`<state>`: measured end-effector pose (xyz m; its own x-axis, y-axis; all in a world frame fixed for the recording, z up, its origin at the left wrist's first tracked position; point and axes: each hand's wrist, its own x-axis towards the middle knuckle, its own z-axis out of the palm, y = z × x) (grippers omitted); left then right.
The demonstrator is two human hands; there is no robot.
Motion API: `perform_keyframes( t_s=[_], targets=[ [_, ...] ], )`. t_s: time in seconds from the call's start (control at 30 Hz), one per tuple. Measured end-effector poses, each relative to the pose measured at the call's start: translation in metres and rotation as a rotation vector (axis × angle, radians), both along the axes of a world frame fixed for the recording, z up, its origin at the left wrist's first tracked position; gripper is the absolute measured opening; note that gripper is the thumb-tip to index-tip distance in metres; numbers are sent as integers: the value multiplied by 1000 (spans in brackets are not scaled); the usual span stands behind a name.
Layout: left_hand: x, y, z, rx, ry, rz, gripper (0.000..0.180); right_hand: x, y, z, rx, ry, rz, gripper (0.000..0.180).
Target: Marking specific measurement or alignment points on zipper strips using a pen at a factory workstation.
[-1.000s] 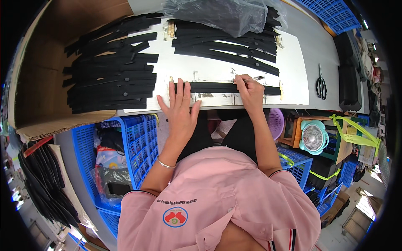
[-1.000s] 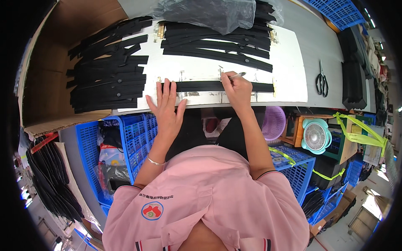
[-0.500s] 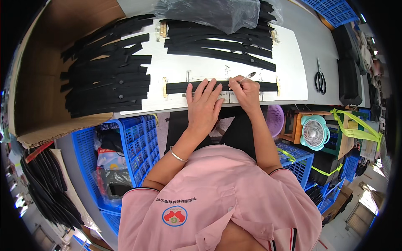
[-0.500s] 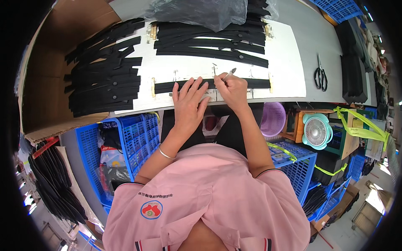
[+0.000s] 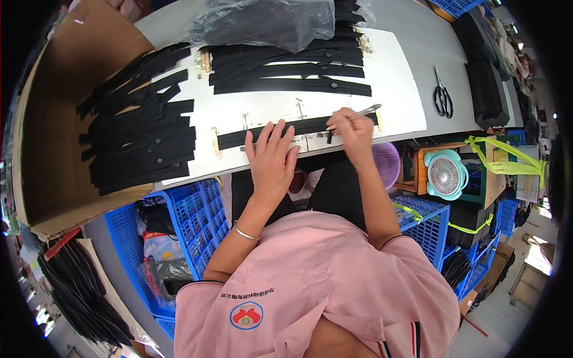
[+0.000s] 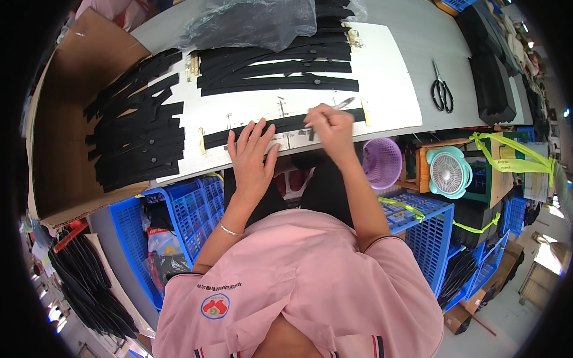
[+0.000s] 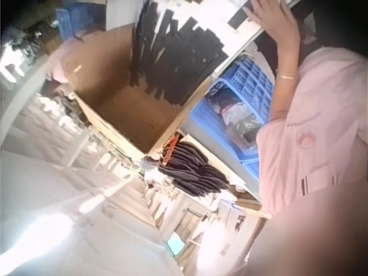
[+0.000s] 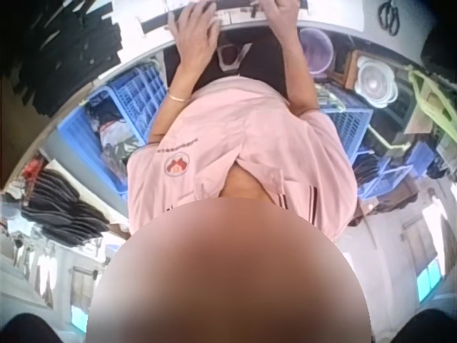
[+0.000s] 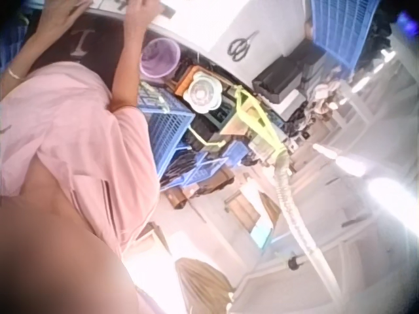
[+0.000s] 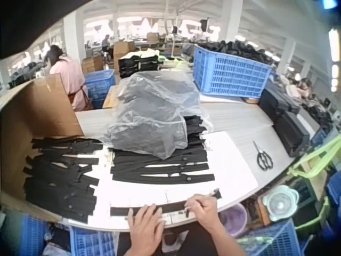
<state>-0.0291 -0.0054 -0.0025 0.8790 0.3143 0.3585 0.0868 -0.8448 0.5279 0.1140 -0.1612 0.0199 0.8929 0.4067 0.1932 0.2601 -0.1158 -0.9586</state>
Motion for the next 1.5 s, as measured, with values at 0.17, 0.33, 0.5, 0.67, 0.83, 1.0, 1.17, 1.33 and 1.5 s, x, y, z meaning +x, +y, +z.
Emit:
perform_keyframes(
  t_s=[0.17, 0.33, 0.5, 0.67, 0.83, 1.0, 1.17, 1.33, 1.5],
  targets=[
    [0, -1, 0, 12, 17, -12, 39, 38, -44, -13, -31, 25, -192, 23],
    [11, -12, 6, -71, 0, 11, 35, 43, -48, -22, -97, -13, -158, 22],
    [57, -47, 11, -193, -135, -124, 27, 42, -48, -20, -128, -60, -154, 22],
    [93, -66, 0, -168, -160, -150, 17, 43, -46, -27, -138, -89, -151, 19],
    [97, -70, -3, -151, -162, -136, 12, 45, -47, -30, -215, -303, -162, 18],
    [97, -71, -5, -144, -178, -122, 13, 43, -54, -30, -160, -176, -119, 20],
    [98, -71, -5, -138, -183, -125, 13, 46, -60, -32, -156, -183, -36, 20],
    [96, -67, -5, -132, -183, -106, 12, 44, -54, -28, -219, -222, -14, 20],
    [75, -66, 9, -66, -100, -109, 34, 43, -66, -24, -214, -170, 32, 22]
  ],
)
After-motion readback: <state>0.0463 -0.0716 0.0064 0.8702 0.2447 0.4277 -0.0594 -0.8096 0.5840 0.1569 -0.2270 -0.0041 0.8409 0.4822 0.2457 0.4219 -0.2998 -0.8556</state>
